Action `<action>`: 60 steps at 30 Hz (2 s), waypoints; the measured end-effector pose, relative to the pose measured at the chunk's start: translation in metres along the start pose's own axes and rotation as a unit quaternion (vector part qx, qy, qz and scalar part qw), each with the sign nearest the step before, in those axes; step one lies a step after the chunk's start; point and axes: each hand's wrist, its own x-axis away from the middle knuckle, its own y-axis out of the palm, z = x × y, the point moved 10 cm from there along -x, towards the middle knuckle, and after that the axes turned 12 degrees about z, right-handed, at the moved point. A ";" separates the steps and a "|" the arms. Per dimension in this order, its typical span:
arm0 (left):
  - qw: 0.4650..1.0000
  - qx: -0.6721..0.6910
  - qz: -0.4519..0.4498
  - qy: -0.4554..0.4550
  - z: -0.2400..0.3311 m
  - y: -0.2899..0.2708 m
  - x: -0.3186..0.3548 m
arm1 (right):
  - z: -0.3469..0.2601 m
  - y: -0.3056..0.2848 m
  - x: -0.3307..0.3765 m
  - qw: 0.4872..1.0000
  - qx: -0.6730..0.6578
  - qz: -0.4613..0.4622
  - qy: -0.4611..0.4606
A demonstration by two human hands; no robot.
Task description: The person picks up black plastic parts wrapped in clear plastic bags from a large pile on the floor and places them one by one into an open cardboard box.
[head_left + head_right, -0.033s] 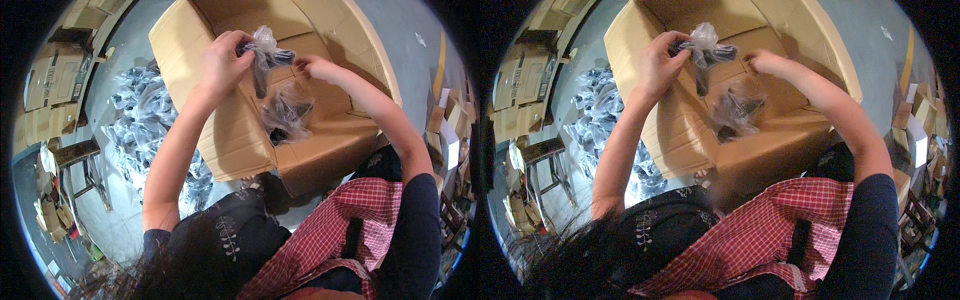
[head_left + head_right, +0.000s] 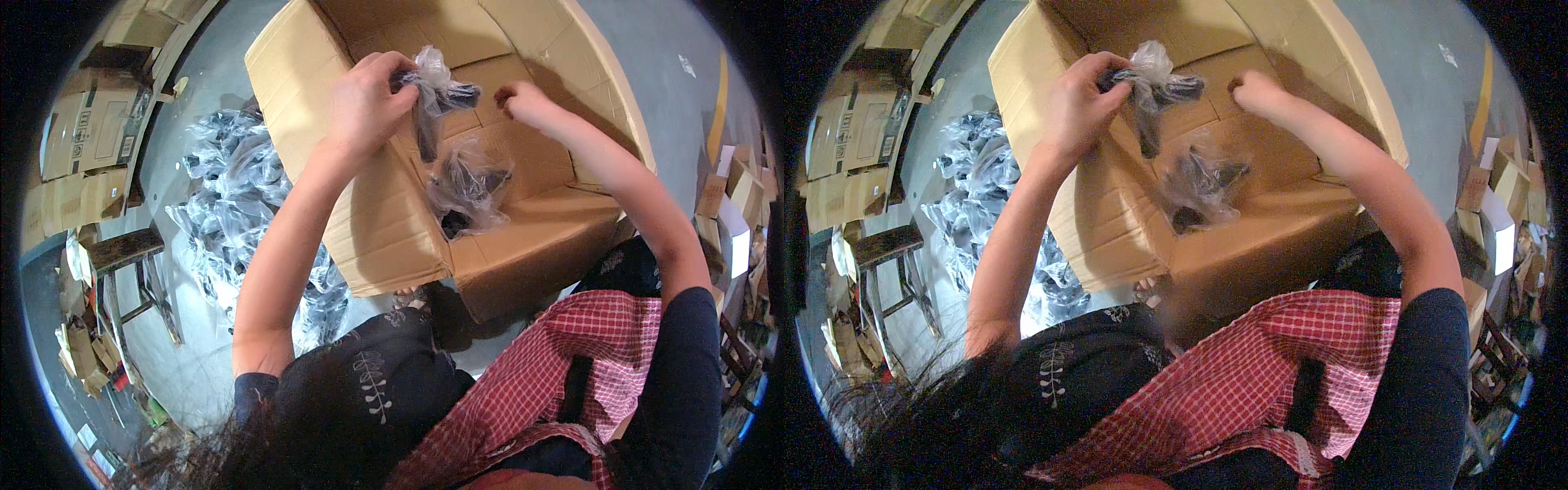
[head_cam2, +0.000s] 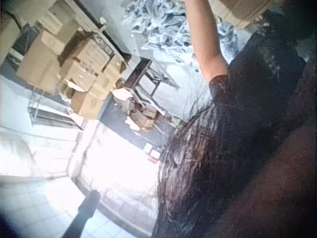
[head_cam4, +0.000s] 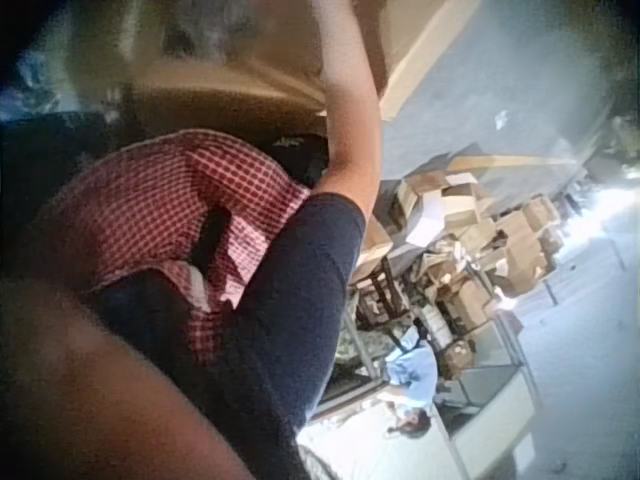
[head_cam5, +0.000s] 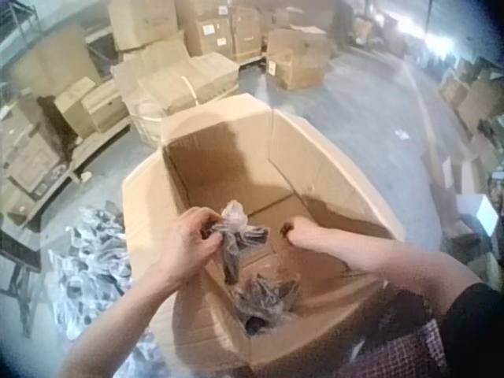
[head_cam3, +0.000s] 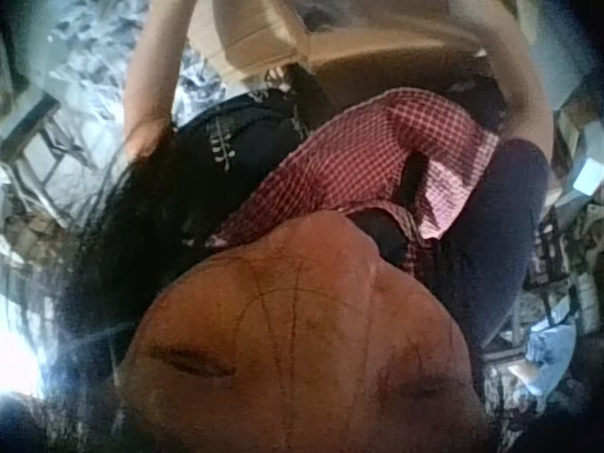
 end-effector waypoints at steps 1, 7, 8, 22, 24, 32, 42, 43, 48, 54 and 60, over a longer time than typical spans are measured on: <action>1.000 -0.024 -0.011 -0.004 -0.002 0.000 -0.001 | -0.025 -0.026 0.008 0.996 0.047 0.060 -0.044; 0.986 -0.133 -0.071 -0.066 -0.013 0.042 -0.018 | -0.140 0.006 0.077 0.976 0.162 -0.004 -0.144; 0.987 -0.124 -0.070 -0.072 -0.010 0.053 -0.021 | -0.133 0.019 0.068 0.969 0.168 0.006 -0.181; 0.985 -0.141 0.051 0.081 0.054 -0.011 0.016 | 0.010 0.084 0.038 0.967 0.148 -0.092 -0.187; 0.940 -0.269 0.176 0.117 0.055 -0.064 0.035 | 0.020 0.097 0.077 0.977 0.054 -0.180 -0.102; 0.982 -0.075 0.119 -0.126 -0.038 0.006 0.104 | 0.015 0.100 0.172 0.918 -0.043 -0.360 0.161; 0.956 0.178 0.166 -0.162 -0.051 0.050 0.011 | 0.088 0.085 0.057 0.981 -0.104 -0.164 0.027; 0.935 0.263 0.151 -0.185 -0.061 0.041 0.022 | 0.106 0.081 0.053 0.985 -0.057 -0.161 0.023; 0.891 0.255 0.220 -0.306 -0.103 -0.042 0.140 | 0.089 0.084 0.077 0.973 0.001 -0.214 0.087; 0.953 -0.025 0.034 -0.300 -0.086 0.007 0.170 | -0.106 0.011 0.095 0.883 0.448 -0.030 -0.140; 0.931 0.044 -0.047 -0.360 -0.059 0.116 0.192 | -0.279 -0.031 0.133 0.859 0.111 0.216 -0.450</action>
